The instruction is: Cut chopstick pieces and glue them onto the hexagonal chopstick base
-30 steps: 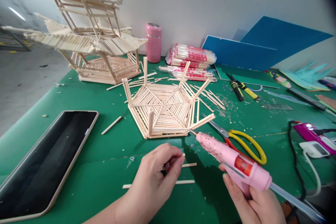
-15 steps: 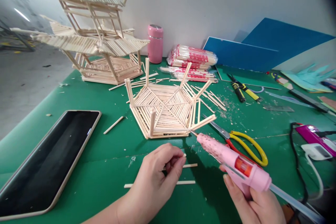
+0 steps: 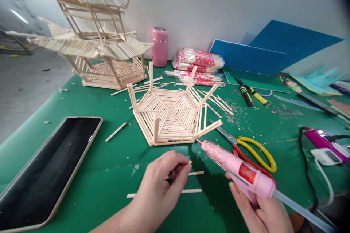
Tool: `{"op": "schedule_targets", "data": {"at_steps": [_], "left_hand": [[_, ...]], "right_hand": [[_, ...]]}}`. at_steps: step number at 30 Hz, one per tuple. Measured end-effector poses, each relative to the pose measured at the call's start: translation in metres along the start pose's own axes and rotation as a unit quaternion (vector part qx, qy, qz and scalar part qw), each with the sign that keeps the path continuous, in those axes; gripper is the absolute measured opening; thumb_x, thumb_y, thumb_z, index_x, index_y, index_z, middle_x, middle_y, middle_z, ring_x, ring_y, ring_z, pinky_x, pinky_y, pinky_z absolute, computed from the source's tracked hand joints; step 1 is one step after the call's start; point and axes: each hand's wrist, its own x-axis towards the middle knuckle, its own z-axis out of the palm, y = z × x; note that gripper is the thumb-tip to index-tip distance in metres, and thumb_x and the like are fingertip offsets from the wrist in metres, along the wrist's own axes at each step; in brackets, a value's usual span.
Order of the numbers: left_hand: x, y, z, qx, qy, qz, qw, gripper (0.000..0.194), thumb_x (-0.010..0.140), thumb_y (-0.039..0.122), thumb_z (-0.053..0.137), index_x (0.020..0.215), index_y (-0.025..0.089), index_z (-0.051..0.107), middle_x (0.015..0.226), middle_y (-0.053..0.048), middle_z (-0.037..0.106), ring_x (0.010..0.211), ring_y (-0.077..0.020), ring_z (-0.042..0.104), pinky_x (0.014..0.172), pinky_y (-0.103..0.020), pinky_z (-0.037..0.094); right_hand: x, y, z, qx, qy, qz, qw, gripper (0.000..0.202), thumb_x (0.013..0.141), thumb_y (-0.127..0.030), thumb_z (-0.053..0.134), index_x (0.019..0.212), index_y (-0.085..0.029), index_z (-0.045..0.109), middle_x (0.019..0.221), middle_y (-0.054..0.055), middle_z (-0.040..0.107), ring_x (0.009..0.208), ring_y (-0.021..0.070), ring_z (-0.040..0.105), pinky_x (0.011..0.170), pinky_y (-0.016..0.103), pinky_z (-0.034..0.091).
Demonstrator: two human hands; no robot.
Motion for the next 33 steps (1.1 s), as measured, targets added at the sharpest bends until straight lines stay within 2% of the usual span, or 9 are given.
{"op": "schedule_targets", "data": {"at_steps": [12, 21, 27, 30, 33], "left_hand": [[0.000, 0.002, 0.000, -0.002, -0.001, -0.009, 1.000, 0.013, 0.079, 0.017, 0.049, 0.069, 0.018, 0.057, 0.057, 0.003, 0.054, 0.048, -0.0082, 0.048, 0.045, -0.016, 0.039], [-0.001, 0.000, 0.000, 0.001, -0.003, -0.010, 1.000, 0.013, 0.080, 0.018, 0.049, 0.070, 0.018, 0.057, 0.058, 0.002, 0.055, 0.049, -0.0083, 0.049, 0.047, -0.016, 0.040], [-0.001, 0.001, 0.000, -0.006, -0.006, -0.015, 1.000, 0.014, 0.080, 0.018, 0.049, 0.068, 0.017, 0.057, 0.057, 0.002, 0.054, 0.050, -0.0083, 0.048, 0.047, -0.016, 0.039], [0.000, 0.002, 0.000, -0.021, -0.004, -0.034, 0.999, 0.014, 0.080, 0.020, 0.049, 0.068, 0.017, 0.057, 0.057, 0.002, 0.053, 0.050, -0.0088, 0.047, 0.047, -0.017, 0.038], [0.002, 0.004, 0.000, -0.075, 0.006, -0.086, 0.993, 0.015, 0.079, 0.024, 0.050, 0.067, 0.016, 0.057, 0.055, 0.003, 0.051, 0.049, -0.0091, 0.044, 0.045, -0.018, 0.036]], "right_hand": [[0.000, -0.001, 0.000, 0.032, 0.000, 0.005, 0.999, 0.025, 0.081, -0.030, 0.052, 0.100, -0.016, 0.056, 0.098, 0.014, 0.067, 0.090, 0.0235, 0.065, 0.073, 0.026, 0.055], [-0.011, 0.012, 0.004, 0.032, -0.014, 0.030, 0.999, 0.033, 0.080, -0.033, 0.054, 0.108, -0.016, 0.055, 0.103, 0.013, 0.066, 0.092, 0.0230, 0.064, 0.075, 0.026, 0.055], [-0.009, 0.010, 0.005, 0.031, -0.006, 0.037, 0.999, 0.034, 0.079, -0.035, 0.055, 0.108, -0.017, 0.054, 0.104, 0.013, 0.065, 0.091, 0.0240, 0.064, 0.076, 0.028, 0.055], [-0.007, 0.007, 0.005, 0.033, -0.008, 0.033, 0.999, 0.032, 0.080, -0.035, 0.054, 0.106, -0.017, 0.055, 0.100, 0.013, 0.066, 0.093, 0.0245, 0.064, 0.076, 0.028, 0.054], [-0.009, 0.008, 0.005, 0.036, -0.008, 0.035, 0.999, 0.031, 0.080, -0.034, 0.054, 0.106, -0.017, 0.056, 0.098, 0.012, 0.067, 0.092, 0.0238, 0.064, 0.074, 0.026, 0.055]]}}
